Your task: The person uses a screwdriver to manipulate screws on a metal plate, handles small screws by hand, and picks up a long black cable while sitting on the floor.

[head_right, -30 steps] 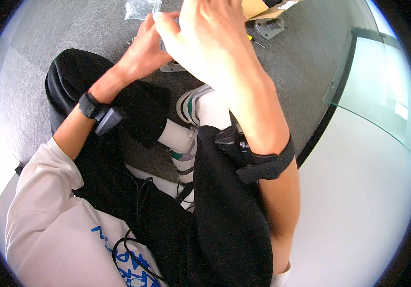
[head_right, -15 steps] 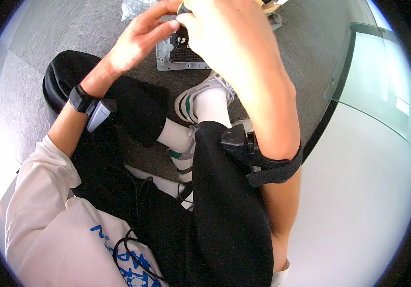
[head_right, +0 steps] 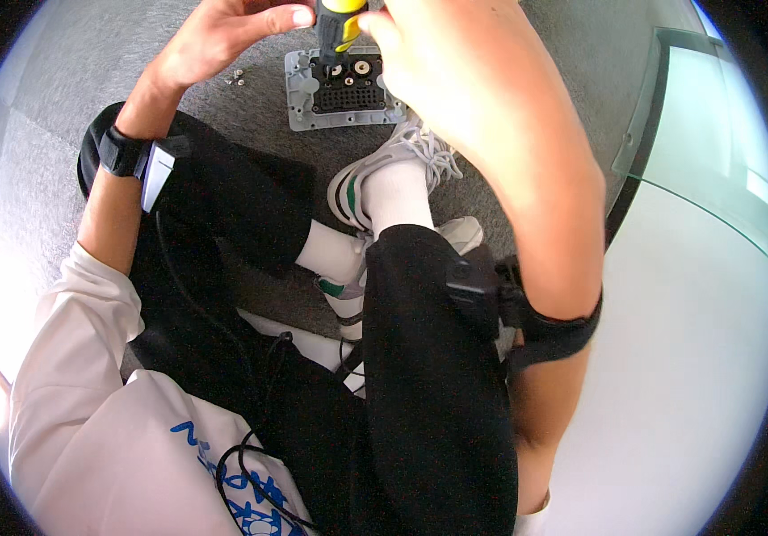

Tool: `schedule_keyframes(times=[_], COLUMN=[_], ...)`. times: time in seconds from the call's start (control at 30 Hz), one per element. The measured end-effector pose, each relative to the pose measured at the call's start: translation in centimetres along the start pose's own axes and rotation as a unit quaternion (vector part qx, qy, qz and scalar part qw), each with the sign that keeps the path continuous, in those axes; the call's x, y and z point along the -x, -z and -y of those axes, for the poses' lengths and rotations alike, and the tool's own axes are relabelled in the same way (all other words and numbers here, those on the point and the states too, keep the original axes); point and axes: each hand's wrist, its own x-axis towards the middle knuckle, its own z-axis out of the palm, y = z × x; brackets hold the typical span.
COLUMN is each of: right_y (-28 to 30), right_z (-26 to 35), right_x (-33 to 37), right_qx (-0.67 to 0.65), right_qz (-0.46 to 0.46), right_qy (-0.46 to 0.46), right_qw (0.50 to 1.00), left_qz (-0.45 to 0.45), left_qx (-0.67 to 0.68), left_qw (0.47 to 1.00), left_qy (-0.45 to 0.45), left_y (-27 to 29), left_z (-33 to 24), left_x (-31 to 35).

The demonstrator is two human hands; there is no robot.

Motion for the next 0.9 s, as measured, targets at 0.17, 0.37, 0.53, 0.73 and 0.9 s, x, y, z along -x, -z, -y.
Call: schedule_keyframes(times=[0.17,0.37,0.53,0.73,0.9], right_y=[1.2,1.0,-0.6,2.0,0.6], right_z=[3.5,5.7,4.0,4.0,6.1], right_x=[-0.5,-0.7,0.4,-0.5,-0.5], right_qx=[0.032,0.176,0.038,0.108,0.132], right_qz=[-0.011,0.059,-0.083,0.095,0.053], right_qy=[-0.044,-0.103,0.002,-0.077,-0.214], right_qw=[0.998,0.977,0.996,0.987,0.966], left_qz=[0.05,0.047,0.034,0.054,0.048], left_qx=[0.001,-0.171,0.012,-0.114,-0.134], left_qw=[0.998,0.967,0.999,0.989,0.987], left_qy=[-0.027,-0.183,-0.031,-0.07,-0.076], left_y=[0.2,-0.6,-1.0,-2.4,-2.5], left_z=[1.1,1.8,1.2,0.0,0.7], left_x=[-0.2,0.0,0.0,0.6,0.1])
